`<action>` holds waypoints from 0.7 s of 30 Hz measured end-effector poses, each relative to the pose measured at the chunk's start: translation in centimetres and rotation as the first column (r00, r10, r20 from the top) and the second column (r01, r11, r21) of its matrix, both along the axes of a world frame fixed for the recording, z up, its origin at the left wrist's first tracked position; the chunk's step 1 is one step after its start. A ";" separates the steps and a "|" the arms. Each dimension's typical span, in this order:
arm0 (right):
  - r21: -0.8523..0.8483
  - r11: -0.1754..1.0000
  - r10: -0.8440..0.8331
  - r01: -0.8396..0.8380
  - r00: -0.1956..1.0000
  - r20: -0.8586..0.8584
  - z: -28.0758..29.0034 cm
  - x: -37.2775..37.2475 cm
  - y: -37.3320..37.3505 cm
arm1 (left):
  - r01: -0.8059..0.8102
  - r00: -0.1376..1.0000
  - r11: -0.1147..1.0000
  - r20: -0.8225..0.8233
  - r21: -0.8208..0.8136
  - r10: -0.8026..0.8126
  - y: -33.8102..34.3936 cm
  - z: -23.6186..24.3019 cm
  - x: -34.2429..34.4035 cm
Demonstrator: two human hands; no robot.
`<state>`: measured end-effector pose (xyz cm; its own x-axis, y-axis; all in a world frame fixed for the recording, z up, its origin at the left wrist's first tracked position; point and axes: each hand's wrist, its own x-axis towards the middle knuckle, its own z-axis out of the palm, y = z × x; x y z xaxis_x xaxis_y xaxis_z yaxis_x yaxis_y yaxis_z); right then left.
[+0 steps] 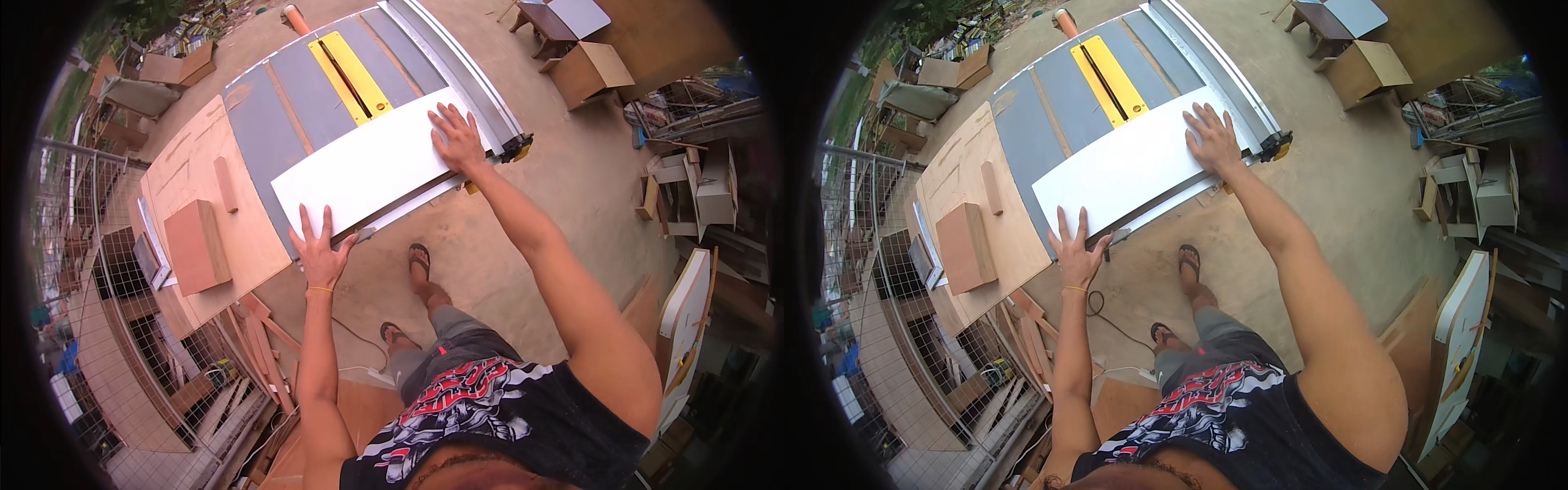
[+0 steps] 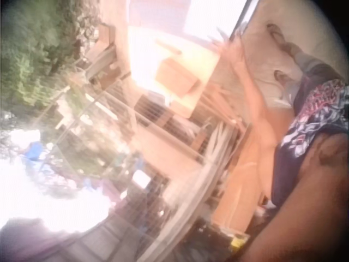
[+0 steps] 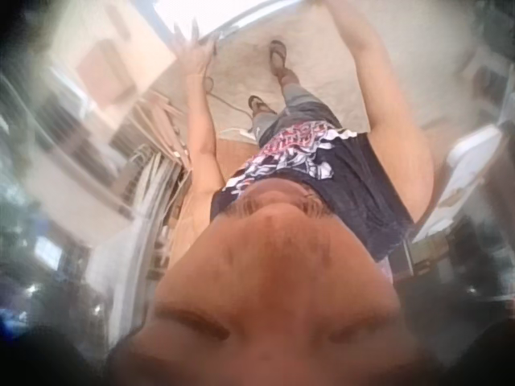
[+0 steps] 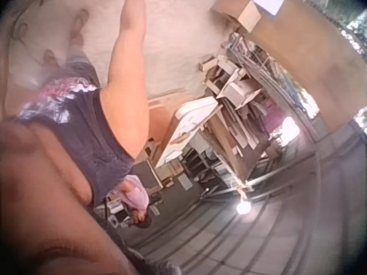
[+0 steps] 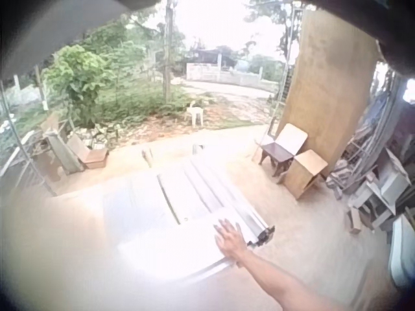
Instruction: The person uses a table saw to cut several pieces of white and reddish-brown wood. They feed each piece through the saw blade, then stack the cut pieces on the table.
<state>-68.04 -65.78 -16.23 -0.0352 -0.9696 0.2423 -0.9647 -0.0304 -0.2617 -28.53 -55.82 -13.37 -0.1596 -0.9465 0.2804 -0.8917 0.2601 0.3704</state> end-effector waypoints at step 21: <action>0.056 0.998 -0.005 0.009 0.998 -0.067 -0.2 -0.1 -3.9 | -0.102 0.980 0.992 0.162 -0.077 0.114 -3.9 -3.7 -1.1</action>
